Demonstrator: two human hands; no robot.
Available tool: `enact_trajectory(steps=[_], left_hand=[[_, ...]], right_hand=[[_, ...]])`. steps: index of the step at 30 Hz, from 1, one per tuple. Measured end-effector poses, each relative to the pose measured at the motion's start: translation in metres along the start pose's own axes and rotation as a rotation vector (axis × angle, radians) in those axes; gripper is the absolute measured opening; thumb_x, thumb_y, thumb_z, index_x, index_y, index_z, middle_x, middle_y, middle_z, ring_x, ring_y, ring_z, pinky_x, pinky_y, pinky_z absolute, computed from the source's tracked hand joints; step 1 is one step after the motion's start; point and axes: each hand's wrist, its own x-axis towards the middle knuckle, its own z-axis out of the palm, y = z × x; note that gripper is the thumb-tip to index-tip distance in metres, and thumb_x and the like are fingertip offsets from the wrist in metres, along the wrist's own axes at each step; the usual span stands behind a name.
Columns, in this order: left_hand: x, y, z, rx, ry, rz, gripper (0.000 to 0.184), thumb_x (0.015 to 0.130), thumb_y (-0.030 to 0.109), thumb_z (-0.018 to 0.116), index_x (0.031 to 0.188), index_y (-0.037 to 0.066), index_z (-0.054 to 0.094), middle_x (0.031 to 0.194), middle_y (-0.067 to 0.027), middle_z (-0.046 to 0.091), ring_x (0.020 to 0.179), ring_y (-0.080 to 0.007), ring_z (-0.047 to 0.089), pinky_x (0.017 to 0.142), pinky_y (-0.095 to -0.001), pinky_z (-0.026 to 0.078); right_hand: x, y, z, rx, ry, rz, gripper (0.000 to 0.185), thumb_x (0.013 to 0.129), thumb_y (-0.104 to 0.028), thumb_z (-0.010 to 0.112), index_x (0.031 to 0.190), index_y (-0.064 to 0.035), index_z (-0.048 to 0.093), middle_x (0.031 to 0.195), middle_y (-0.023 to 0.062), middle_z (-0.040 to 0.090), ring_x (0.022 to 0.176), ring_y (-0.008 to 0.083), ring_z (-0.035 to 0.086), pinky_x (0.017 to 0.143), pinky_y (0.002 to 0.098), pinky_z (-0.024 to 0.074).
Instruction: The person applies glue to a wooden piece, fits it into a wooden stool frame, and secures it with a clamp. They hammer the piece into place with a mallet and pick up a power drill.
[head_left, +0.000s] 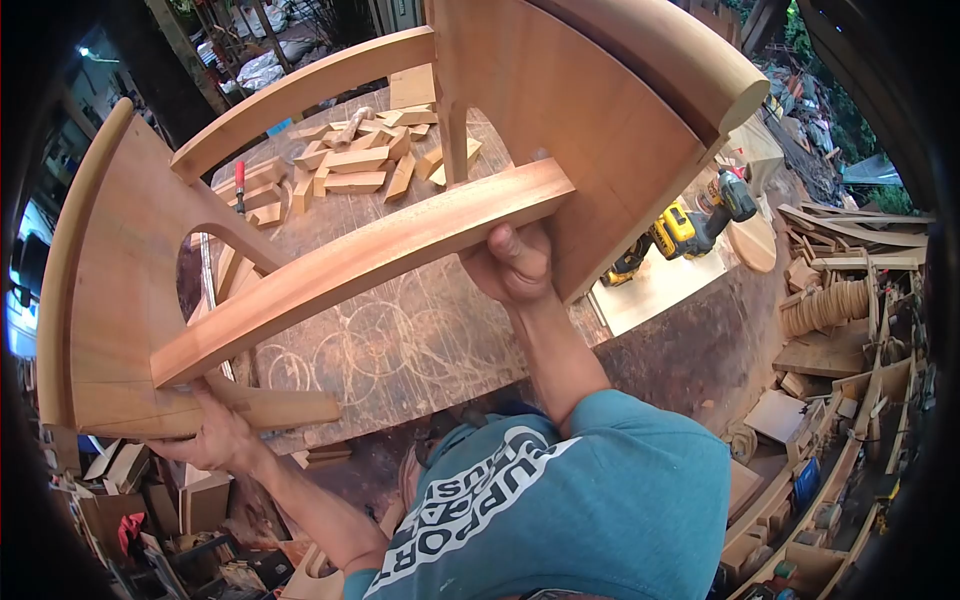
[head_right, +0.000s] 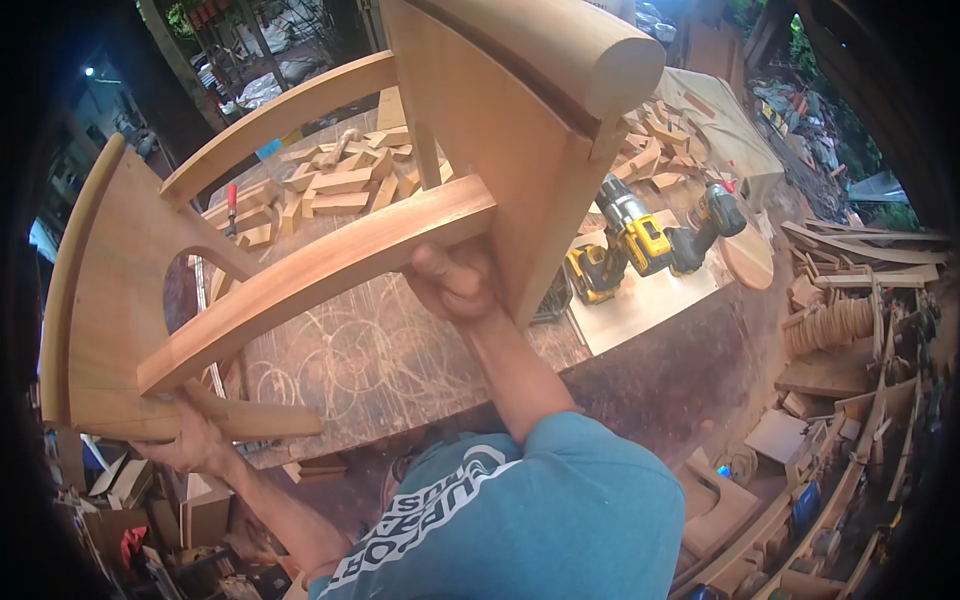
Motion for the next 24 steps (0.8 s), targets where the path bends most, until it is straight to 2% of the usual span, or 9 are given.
enact_trajectory(steps=[3, 6, 9, 15, 18, 21, 22, 23, 24], left_hand=[[0.002, -0.001, -0.01, -0.131, -0.097, -0.045, 0.093, 0.075, 0.025, 0.087, 0.145, 0.003, 0.031, 0.132, -0.0175, 0.056, 0.116, -0.0268, 0.057, 0.098, -0.039, 0.051], [0.016, -0.029, -0.03, -0.535, -0.449, 0.031, 0.075, 0.083, 0.022, 0.08, 0.142, -0.001, 0.038, 0.133, -0.016, 0.054, 0.117, -0.0246, 0.055, 0.1, -0.037, 0.049], [0.018, -0.029, -0.03, -0.686, -0.493, -0.165, 0.06, 0.089, 0.022, 0.074, 0.136, -0.003, 0.046, 0.135, -0.0154, 0.053, 0.114, -0.024, 0.055, 0.101, -0.0366, 0.047], [0.007, -0.005, -0.018, -0.455, -0.299, -0.159, 0.057, 0.088, 0.025, 0.076, 0.13, -0.005, 0.052, 0.129, -0.0159, 0.058, 0.112, -0.0211, 0.056, 0.096, -0.034, 0.049], [0.007, -0.005, -0.014, -0.41, -0.215, -0.106, 0.052, 0.086, 0.024, 0.078, 0.124, -0.004, 0.057, 0.117, -0.0151, 0.064, 0.102, -0.0202, 0.06, 0.09, -0.0336, 0.051], [0.006, -0.032, -0.012, -0.335, -0.228, 0.104, 0.042, 0.085, 0.021, 0.079, 0.115, -0.003, 0.062, 0.105, -0.0121, 0.068, 0.087, -0.0184, 0.062, 0.082, -0.0335, 0.052], [0.007, -0.032, -0.01, -0.41, -0.25, 0.127, 0.031, 0.085, 0.019, 0.079, 0.105, -0.001, 0.066, 0.094, -0.0079, 0.069, 0.077, -0.0156, 0.061, 0.075, -0.0318, 0.051], [0.007, -0.041, -0.01, -0.391, -0.24, 0.117, 0.025, 0.085, 0.015, 0.078, 0.102, -0.001, 0.067, 0.095, -0.0063, 0.067, 0.082, -0.0136, 0.06, 0.076, -0.0303, 0.049], [0.004, -0.008, -0.015, -0.443, -0.229, -0.025, 0.025, 0.086, 0.012, 0.076, 0.105, -0.001, 0.066, 0.096, -0.0051, 0.067, 0.085, -0.0136, 0.059, 0.078, -0.0302, 0.048]], right_hand=[[0.003, 0.0, 0.005, 0.003, -0.018, -0.01, 0.058, 0.092, -0.017, 0.066, 0.143, -0.0151, 0.04, 0.139, 0.0102, 0.053, 0.133, 0.0252, 0.047, 0.114, 0.0427, 0.0348], [0.003, -0.003, 0.007, 0.003, -0.016, -0.017, 0.058, 0.093, -0.017, 0.066, 0.144, -0.0162, 0.04, 0.139, 0.0095, 0.053, 0.132, 0.0247, 0.048, 0.113, 0.0433, 0.036], [0.002, -0.001, 0.003, -0.009, -0.021, -0.001, 0.057, 0.093, -0.017, 0.066, 0.144, -0.0164, 0.039, 0.139, 0.0087, 0.053, 0.132, 0.0239, 0.048, 0.112, 0.044, 0.0376], [0.002, -0.006, 0.008, 0.01, 0.005, 0.012, 0.056, 0.092, -0.016, 0.067, 0.143, -0.0167, 0.041, 0.135, 0.0048, 0.056, 0.132, 0.0228, 0.048, 0.112, 0.0431, 0.0377], [0.002, -0.008, 0.017, 0.001, 0.077, -0.003, 0.057, 0.089, -0.017, 0.071, 0.139, -0.0179, 0.045, 0.132, 0.0018, 0.057, 0.129, 0.0217, 0.05, 0.111, 0.0421, 0.0383], [-0.006, -0.008, 0.011, -0.076, 0.194, -0.052, 0.057, 0.084, -0.015, 0.077, 0.133, -0.0199, 0.049, 0.13, 0.0004, 0.056, 0.122, 0.0202, 0.053, 0.109, 0.0417, 0.0391], [-0.007, -0.007, 0.006, -0.048, 0.189, -0.044, 0.055, 0.086, -0.016, 0.074, 0.135, -0.0168, 0.048, 0.13, 0.0021, 0.056, 0.123, 0.0213, 0.052, 0.11, 0.0422, 0.0379], [-0.008, -0.007, 0.002, -0.019, 0.184, -0.036, 0.054, 0.088, -0.018, 0.07, 0.137, -0.0137, 0.047, 0.13, 0.0039, 0.057, 0.124, 0.0224, 0.051, 0.111, 0.0427, 0.0367], [-0.01, -0.008, -0.003, 0.009, 0.179, -0.027, 0.053, 0.09, -0.019, 0.067, 0.138, -0.0106, 0.047, 0.131, 0.0056, 0.057, 0.125, 0.0236, 0.051, 0.111, 0.0432, 0.0356]])
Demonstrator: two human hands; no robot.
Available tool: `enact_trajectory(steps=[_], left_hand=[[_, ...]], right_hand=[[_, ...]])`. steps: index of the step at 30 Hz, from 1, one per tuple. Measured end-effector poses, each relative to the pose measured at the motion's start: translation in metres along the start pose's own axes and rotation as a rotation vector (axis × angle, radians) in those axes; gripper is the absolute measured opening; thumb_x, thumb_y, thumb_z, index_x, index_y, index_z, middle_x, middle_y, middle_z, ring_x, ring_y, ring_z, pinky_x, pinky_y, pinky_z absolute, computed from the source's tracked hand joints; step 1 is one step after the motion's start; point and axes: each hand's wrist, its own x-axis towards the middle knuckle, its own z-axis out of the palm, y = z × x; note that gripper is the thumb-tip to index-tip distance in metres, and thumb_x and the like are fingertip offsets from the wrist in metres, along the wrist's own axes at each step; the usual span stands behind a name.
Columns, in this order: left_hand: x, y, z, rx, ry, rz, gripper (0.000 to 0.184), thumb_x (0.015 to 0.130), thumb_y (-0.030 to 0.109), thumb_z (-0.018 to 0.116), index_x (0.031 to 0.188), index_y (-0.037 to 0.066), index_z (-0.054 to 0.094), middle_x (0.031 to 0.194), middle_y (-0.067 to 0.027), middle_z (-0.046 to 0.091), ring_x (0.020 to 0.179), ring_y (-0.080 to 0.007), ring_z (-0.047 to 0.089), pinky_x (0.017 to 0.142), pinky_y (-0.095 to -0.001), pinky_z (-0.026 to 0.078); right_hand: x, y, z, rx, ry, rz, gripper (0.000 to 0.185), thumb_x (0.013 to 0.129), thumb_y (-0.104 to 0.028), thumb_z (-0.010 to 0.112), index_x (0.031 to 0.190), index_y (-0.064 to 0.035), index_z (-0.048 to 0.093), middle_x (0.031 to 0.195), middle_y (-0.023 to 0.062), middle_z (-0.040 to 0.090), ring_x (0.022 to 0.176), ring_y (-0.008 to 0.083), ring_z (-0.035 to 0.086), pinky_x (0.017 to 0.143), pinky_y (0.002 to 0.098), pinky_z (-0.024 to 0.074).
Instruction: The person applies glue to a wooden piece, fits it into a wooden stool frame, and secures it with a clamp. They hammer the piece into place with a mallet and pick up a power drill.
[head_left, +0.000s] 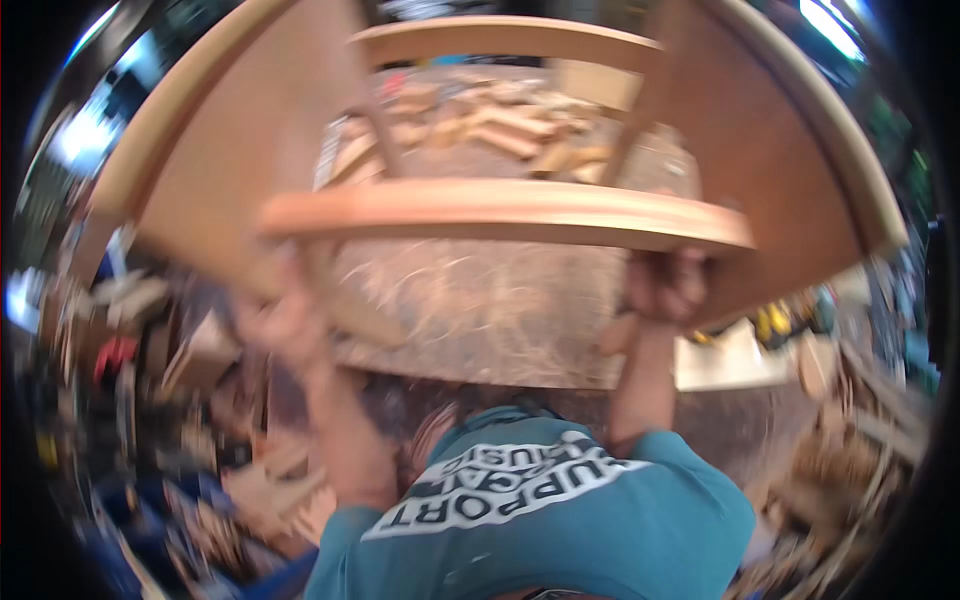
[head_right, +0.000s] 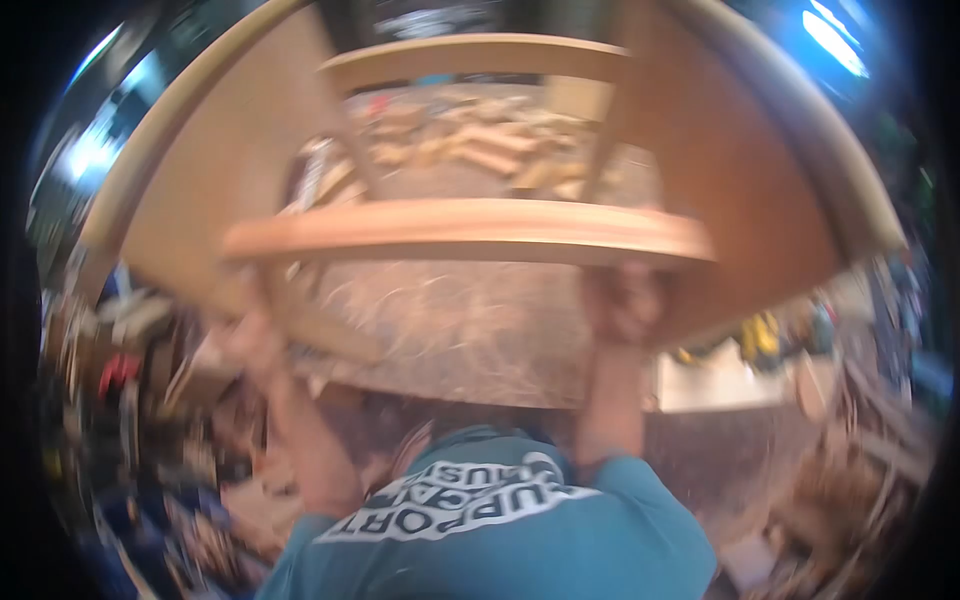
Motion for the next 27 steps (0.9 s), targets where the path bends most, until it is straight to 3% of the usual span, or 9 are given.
enact_trajectory(steps=[2, 3, 12, 15, 17, 19, 21, 24, 27], left_hand=[[-0.002, 0.014, 0.002, -0.093, -0.004, -0.031, 0.043, 0.088, 0.016, 0.075, 0.122, -0.004, 0.057, 0.111, -0.0106, 0.064, 0.097, -0.0183, 0.061, 0.085, -0.032, 0.049], [0.0, 0.014, 0.001, -0.077, 0.016, -0.025, 0.045, 0.088, 0.016, 0.076, 0.122, -0.004, 0.056, 0.112, -0.0118, 0.064, 0.098, -0.0192, 0.061, 0.086, -0.0325, 0.049], [-0.001, 0.03, 0.008, -0.103, 0.027, -0.063, 0.041, 0.087, 0.015, 0.076, 0.118, -0.005, 0.058, 0.11, -0.0132, 0.064, 0.098, -0.0196, 0.062, 0.086, -0.0335, 0.05], [-0.002, 0.002, -0.001, 0.013, 0.026, 0.07, 0.038, 0.087, 0.014, 0.076, 0.116, -0.004, 0.059, 0.108, -0.0114, 0.065, 0.093, -0.0184, 0.062, 0.082, -0.0325, 0.051], [-0.002, 0.009, -0.004, 0.131, 0.015, -0.033, 0.037, 0.087, 0.013, 0.076, 0.115, -0.004, 0.059, 0.107, -0.0103, 0.065, 0.09, -0.0175, 0.061, 0.079, -0.0324, 0.053], [-0.001, -0.007, -0.01, -0.109, -0.043, -0.04, 0.039, 0.088, 0.013, 0.075, 0.118, -0.005, 0.059, 0.111, -0.0127, 0.065, 0.09, -0.0181, 0.062, 0.079, -0.035, 0.054], [-0.001, -0.008, -0.009, -0.087, -0.026, 0.088, 0.046, 0.087, 0.016, 0.076, 0.122, -0.007, 0.057, 0.116, -0.0155, 0.064, 0.094, -0.0199, 0.062, 0.084, -0.0361, 0.055], [0.001, 0.008, 0.004, -0.023, 0.064, -0.077, 0.056, 0.085, 0.022, 0.078, 0.126, -0.008, 0.055, 0.12, -0.0174, 0.063, 0.099, -0.0213, 0.061, 0.088, -0.0357, 0.054], [0.003, 0.008, 0.004, 0.016, 0.071, -0.105, 0.061, 0.083, 0.026, 0.081, 0.126, -0.009, 0.055, 0.12, -0.0175, 0.063, 0.101, -0.0214, 0.06, 0.089, -0.0347, 0.053]], right_hand=[[0.006, 0.0, 0.012, -0.057, -0.14, -0.005, 0.054, 0.091, -0.022, 0.067, 0.141, -0.0184, 0.045, 0.134, 0.0048, 0.057, 0.128, 0.0236, 0.051, 0.113, 0.0464, 0.0346], [0.009, 0.001, 0.012, -0.041, -0.162, -0.002, 0.055, 0.093, -0.021, 0.065, 0.144, -0.0248, 0.043, 0.137, 0.0039, 0.057, 0.129, 0.0239, 0.051, 0.114, 0.0484, 0.0361], [0.009, -0.001, -0.001, -0.015, -0.181, 0.016, 0.054, 0.094, -0.023, 0.064, 0.144, -0.0218, 0.043, 0.14, 0.0055, 0.055, 0.133, 0.0259, 0.048, 0.114, 0.0484, 0.034], [0.005, 0.002, 0.006, -0.026, -0.114, -0.022, 0.055, 0.093, -0.021, 0.065, 0.143, -0.022, 0.043, 0.137, 0.0073, 0.055, 0.131, 0.0281, 0.048, 0.114, 0.0485, 0.0342], [0.001, 0.007, 0.002, -0.091, 0.015, -0.056, 0.057, 0.091, -0.02, 0.068, 0.142, -0.0208, 0.043, 0.133, 0.0074, 0.055, 0.127, 0.0284, 0.049, 0.112, 0.0471, 0.0359], [0.001, 0.007, 0.01, -0.06, -0.031, -0.03, 0.062, 0.089, -0.018, 0.071, 0.143, -0.0214, 0.041, 0.132, 0.0045, 0.054, 0.127, 0.0238, 0.049, 0.111, 0.0446, 0.0378], [0.002, 0.005, 0.015, -0.014, -0.05, 0.012, 0.067, 0.088, -0.016, 0.072, 0.145, -0.0235, 0.038, 0.133, 0.0027, 0.054, 0.128, 0.0209, 0.049, 0.11, 0.0434, 0.0389], [0.01, 0.004, 0.016, 0.0, -0.128, 0.064, 0.073, 0.089, -0.015, 0.071, 0.148, -0.0277, 0.031, 0.134, 0.0018, 0.054, 0.13, 0.0217, 0.049, 0.111, 0.0438, 0.0397], [0.01, 0.006, 0.013, 0.013, -0.13, 0.055, 0.078, 0.089, -0.014, 0.07, 0.15, -0.0303, 0.025, 0.135, 0.0026, 0.054, 0.131, 0.0239, 0.049, 0.111, 0.0448, 0.0406]])
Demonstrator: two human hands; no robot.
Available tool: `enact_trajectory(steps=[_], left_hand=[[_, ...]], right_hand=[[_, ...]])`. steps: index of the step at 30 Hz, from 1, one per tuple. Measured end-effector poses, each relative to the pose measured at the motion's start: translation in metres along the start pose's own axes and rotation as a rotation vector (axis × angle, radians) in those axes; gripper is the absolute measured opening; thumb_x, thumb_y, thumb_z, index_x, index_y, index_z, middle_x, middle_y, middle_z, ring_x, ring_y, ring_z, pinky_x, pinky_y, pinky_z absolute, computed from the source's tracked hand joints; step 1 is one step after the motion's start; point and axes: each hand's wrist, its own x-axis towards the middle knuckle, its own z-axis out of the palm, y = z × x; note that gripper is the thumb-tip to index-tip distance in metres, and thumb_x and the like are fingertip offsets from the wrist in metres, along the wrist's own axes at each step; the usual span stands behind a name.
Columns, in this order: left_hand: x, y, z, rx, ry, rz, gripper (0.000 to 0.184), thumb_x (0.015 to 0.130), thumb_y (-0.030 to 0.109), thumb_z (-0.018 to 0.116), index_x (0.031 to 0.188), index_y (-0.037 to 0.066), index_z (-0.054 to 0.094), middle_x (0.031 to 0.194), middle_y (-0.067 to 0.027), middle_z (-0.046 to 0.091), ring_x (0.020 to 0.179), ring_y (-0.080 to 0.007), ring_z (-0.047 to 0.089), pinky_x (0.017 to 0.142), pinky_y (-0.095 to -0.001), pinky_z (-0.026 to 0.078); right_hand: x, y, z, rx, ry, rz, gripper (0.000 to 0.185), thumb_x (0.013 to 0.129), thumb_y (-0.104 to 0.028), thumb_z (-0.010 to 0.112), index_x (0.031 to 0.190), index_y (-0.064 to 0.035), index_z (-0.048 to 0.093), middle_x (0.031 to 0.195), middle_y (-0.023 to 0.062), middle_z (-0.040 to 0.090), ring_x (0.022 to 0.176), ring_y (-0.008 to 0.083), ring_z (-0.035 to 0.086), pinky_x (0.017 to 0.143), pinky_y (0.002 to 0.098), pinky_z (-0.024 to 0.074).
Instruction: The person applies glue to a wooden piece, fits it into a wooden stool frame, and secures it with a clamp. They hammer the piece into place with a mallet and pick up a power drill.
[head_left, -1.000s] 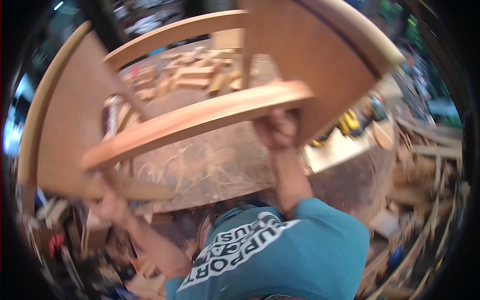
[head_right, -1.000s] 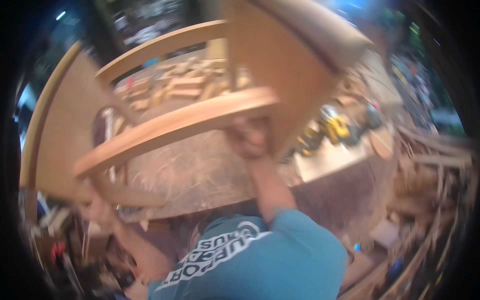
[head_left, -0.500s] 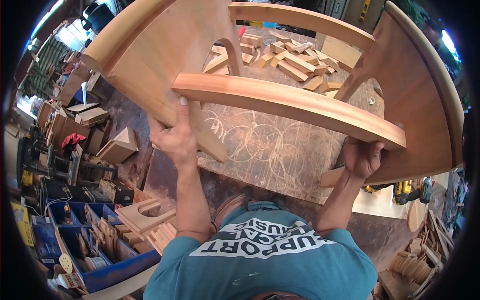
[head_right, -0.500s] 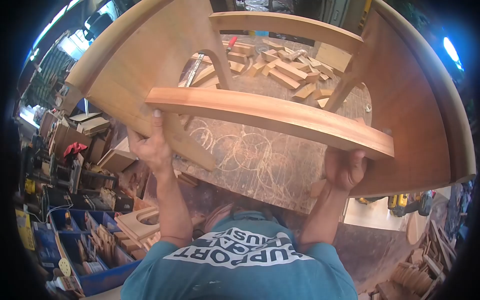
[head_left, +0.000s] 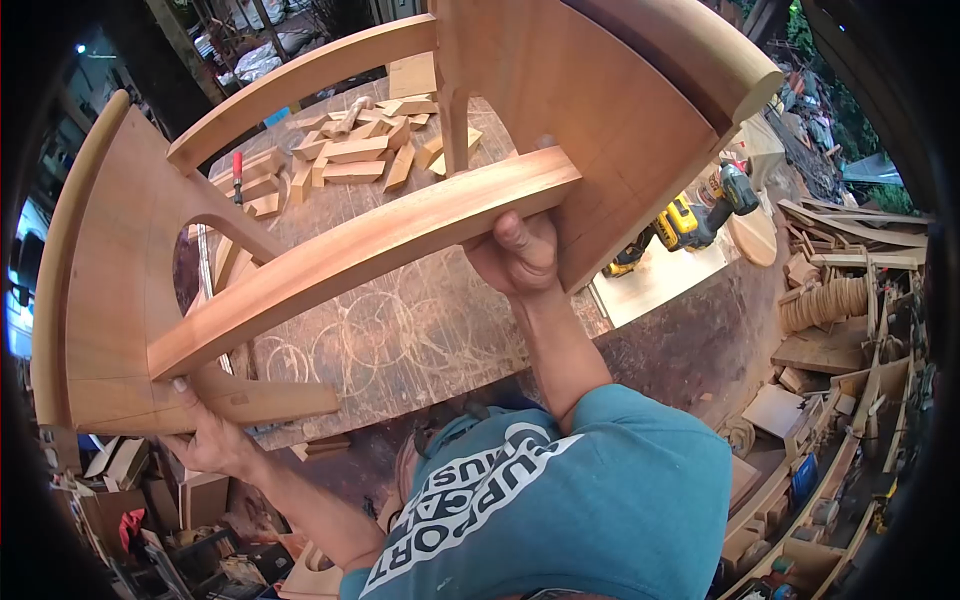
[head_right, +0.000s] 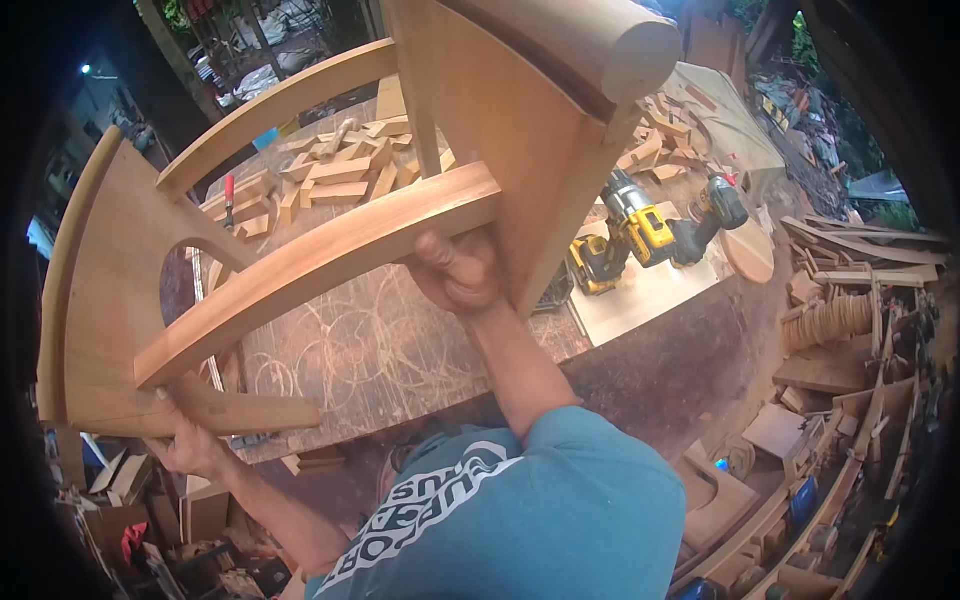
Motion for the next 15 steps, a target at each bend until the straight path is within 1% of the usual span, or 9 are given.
enact_trajectory(steps=[3, 6, 9, 12, 15], left_hand=[[-0.0012, 0.0039, 0.0019, -0.038, -0.005, -0.018, 0.063, 0.082, 0.028, 0.082, 0.125, -0.009, 0.055, 0.12, -0.0175, 0.063, 0.1, -0.0214, 0.06, 0.088, -0.0351, 0.053], [0.0004, -0.0023, 0.0001, -0.011, 0.004, 0.012, 0.064, 0.081, 0.029, 0.083, 0.125, -0.009, 0.055, 0.119, -0.0172, 0.063, 0.098, -0.0216, 0.061, 0.088, -0.0351, 0.053], [-0.0013, 0.0029, 0.0003, -0.018, -0.016, 0.008, 0.065, 0.081, 0.029, 0.083, 0.125, -0.009, 0.055, 0.119, -0.0172, 0.063, 0.097, -0.0218, 0.061, 0.087, -0.0349, 0.054], [-0.0018, 0.0038, 0.0024, -0.015, 0.006, 0.014, 0.046, 0.086, 0.019, 0.078, 0.119, -0.008, 0.06, 0.113, -0.0163, 0.065, 0.09, -0.0204, 0.063, 0.077, -0.0338, 0.057], [0.0006, -0.0043, 0.0014, -0.1, -0.01, 0.032, 0.046, 0.086, 0.02, 0.078, 0.119, -0.008, 0.06, 0.114, -0.0166, 0.064, 0.092, -0.0207, 0.063, 0.078, -0.0335, 0.056]], right_hand=[[0.0006, -0.0007, 0.0018, -0.012, 0.011, -0.019, 0.079, 0.089, -0.013, 0.07, 0.151, -0.0295, 0.023, 0.137, 0.0045, 0.053, 0.131, 0.0253, 0.049, 0.111, 0.0453, 0.0412], [0.0001, 0.0008, 0.0044, -0.033, 0.021, -0.062, 0.079, 0.09, -0.013, 0.069, 0.151, -0.0297, 0.022, 0.139, 0.0078, 0.051, 0.13, 0.0268, 0.05, 0.11, 0.0465, 0.0416], [-0.0009, 0.0002, -0.0016, -0.04, 0.007, -0.025, 0.072, 0.091, -0.014, 0.068, 0.149, -0.0237, 0.026, 0.139, 0.0099, 0.052, 0.13, 0.0272, 0.05, 0.11, 0.0473, 0.0417], [-0.0027, 0.0001, 0.0027, -0.05, 0.074, -0.006, 0.061, 0.09, -0.013, 0.067, 0.141, -0.0071, 0.033, 0.13, 0.0112, 0.05, 0.124, 0.0273, 0.051, 0.104, 0.0481, 0.0432], [0.0002, 0.0005, -0.0029, -0.042, -0.022, 0.001, 0.058, 0.092, -0.018, 0.067, 0.142, -0.0113, 0.038, 0.136, 0.012, 0.054, 0.13, 0.0276, 0.05, 0.109, 0.0464, 0.0419]])
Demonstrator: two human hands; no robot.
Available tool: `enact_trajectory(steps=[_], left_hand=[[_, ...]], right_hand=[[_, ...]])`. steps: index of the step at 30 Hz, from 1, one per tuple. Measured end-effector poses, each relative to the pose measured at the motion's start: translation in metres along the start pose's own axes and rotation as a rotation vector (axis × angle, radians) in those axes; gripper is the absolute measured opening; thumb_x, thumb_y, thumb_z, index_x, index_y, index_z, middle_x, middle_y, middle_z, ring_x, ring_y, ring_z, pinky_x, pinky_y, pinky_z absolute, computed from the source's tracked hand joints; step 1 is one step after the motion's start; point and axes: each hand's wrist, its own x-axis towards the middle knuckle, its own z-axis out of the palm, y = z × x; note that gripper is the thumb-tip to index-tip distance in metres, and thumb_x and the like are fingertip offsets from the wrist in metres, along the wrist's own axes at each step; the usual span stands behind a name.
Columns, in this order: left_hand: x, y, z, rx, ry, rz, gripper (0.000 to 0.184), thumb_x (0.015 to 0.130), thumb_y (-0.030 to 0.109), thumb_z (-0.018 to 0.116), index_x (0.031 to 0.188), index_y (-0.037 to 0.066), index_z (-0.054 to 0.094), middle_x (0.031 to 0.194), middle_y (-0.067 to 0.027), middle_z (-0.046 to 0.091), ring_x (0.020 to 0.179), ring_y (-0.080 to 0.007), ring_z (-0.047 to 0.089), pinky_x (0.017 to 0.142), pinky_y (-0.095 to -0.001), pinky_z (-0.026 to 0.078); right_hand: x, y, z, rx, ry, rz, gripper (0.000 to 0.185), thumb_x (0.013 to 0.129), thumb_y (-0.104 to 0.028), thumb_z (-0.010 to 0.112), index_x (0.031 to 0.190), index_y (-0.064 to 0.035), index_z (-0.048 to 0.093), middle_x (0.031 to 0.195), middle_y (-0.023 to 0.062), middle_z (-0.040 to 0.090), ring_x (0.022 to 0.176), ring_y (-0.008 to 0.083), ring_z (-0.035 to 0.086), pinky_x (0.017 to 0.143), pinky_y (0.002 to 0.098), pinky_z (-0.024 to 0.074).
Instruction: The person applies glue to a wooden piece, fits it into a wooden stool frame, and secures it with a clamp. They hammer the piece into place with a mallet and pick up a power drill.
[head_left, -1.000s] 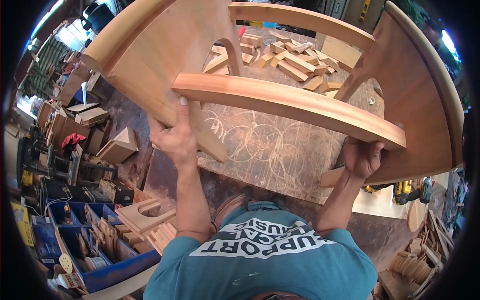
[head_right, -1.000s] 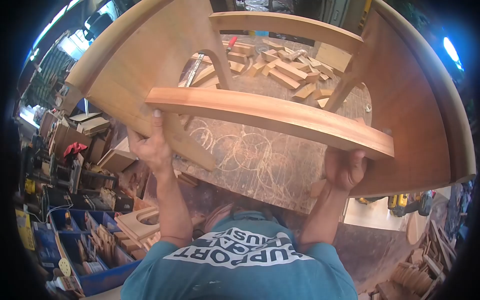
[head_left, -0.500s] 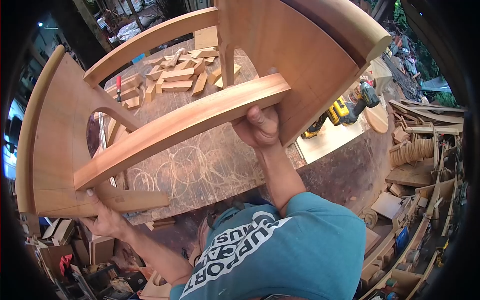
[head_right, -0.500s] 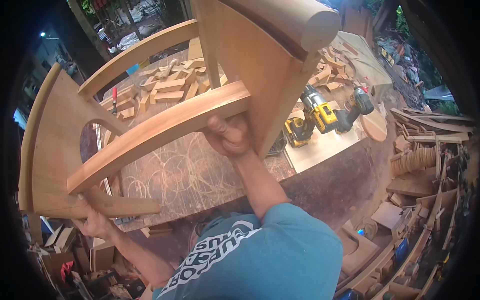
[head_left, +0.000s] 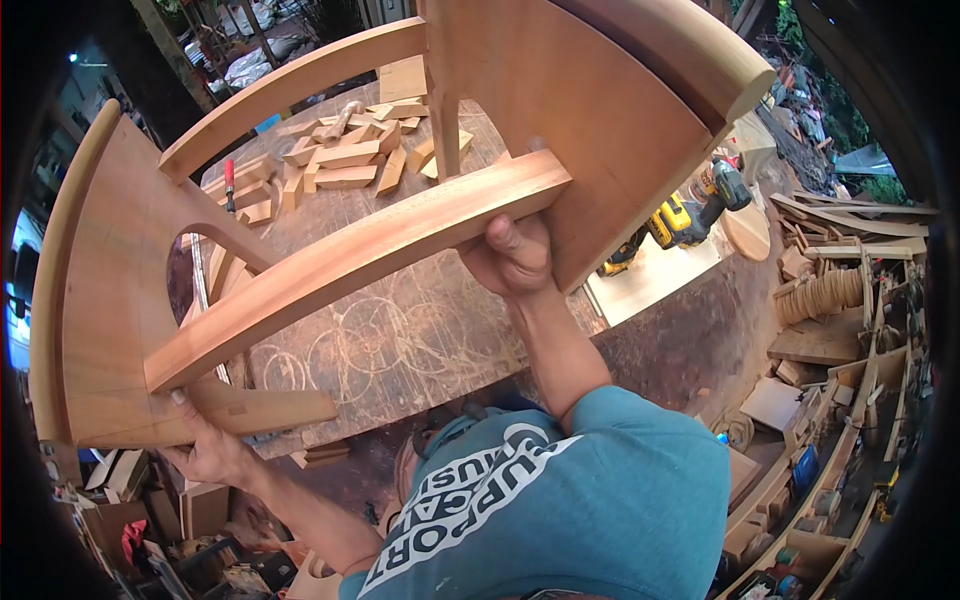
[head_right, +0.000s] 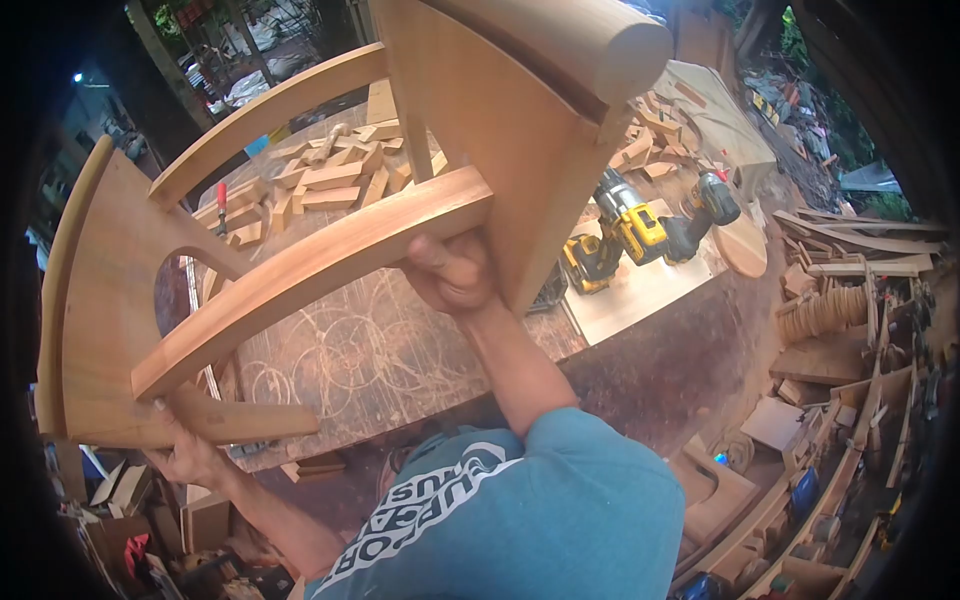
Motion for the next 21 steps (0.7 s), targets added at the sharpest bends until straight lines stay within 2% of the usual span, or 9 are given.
enact_trajectory(steps=[9, 12, 15, 18, 21], left_hand=[[0.0, -0.001, -0.001, 0.051, 0.009, -0.001, 0.046, 0.086, 0.018, 0.078, 0.118, -0.009, 0.059, 0.117, -0.0178, 0.063, 0.094, -0.0226, 0.063, 0.079, -0.0356, 0.059], [0.0, 0.003, 0.004, -0.024, 0.011, -0.012, 0.047, 0.085, 0.016, 0.078, 0.119, -0.009, 0.058, 0.116, -0.0179, 0.063, 0.093, -0.024, 0.063, 0.079, -0.0355, 0.061], [0.001, 0.003, 0.002, 0.035, 0.009, -0.02, 0.05, 0.085, 0.012, 0.078, 0.124, -0.008, 0.055, 0.118, -0.0185, 0.062, 0.094, -0.0247, 0.063, 0.08, -0.0371, 0.059], [-0.002, 0.002, 0.001, 0.257, 0.06, 0.039, 0.057, 0.085, 0.022, 0.079, 0.127, -0.008, 0.053, 0.113, -0.0172, 0.065, 0.096, -0.0218, 0.062, 0.087, -0.0368, 0.054], [-0.021, -0.009, -0.005, 0.101, 0.271, 0.586, 0.04, 0.09, 0.016, 0.071, 0.119, -0.008, 0.056, 0.1, -0.0149, 0.065, 0.089, -0.0223, 0.061, 0.088, -0.0341, 0.051]], right_hand=[[-0.001, -0.001, 0.007, -0.059, 0.055, -0.029, 0.058, 0.092, -0.019, 0.068, 0.14, -0.0111, 0.038, 0.132, 0.0093, 0.055, 0.128, 0.0257, 0.051, 0.11, 0.0446, 0.04], [-0.004, 0.001, -0.001, -0.042, 0.057, -0.003, 0.056, 0.092, -0.018, 0.066, 0.14, -0.0106, 0.037, 0.133, 0.0107, 0.055, 0.127, 0.0269, 0.052, 0.108, 0.0451, 0.0433], [-0.002, 0.002, -0.001, -0.038, 0.059, -0.006, 0.055, 0.093, -0.018, 0.066, 0.14, -0.0106, 0.037, 0.134, 0.012, 0.054, 0.127, 0.028, 0.052, 0.106, 0.0457, 0.0453], [-0.004, 0.004, -0.001, -0.029, 0.076, -0.018, 0.055, 0.093, -0.018, 0.066, 0.139, -0.0108, 0.038, 0.134, 0.012, 0.054, 0.126, 0.0276, 0.052, 0.105, 0.0462, 0.0458], [-0.003, 0.003, -0.005, -0.042, 0.098, -0.057, 0.054, 0.092, -0.019, 0.067, 0.138, -0.0114, 0.04, 0.132, 0.0118, 0.054, 0.123, 0.0269, 0.054, 0.104, 0.0467, 0.0463]])
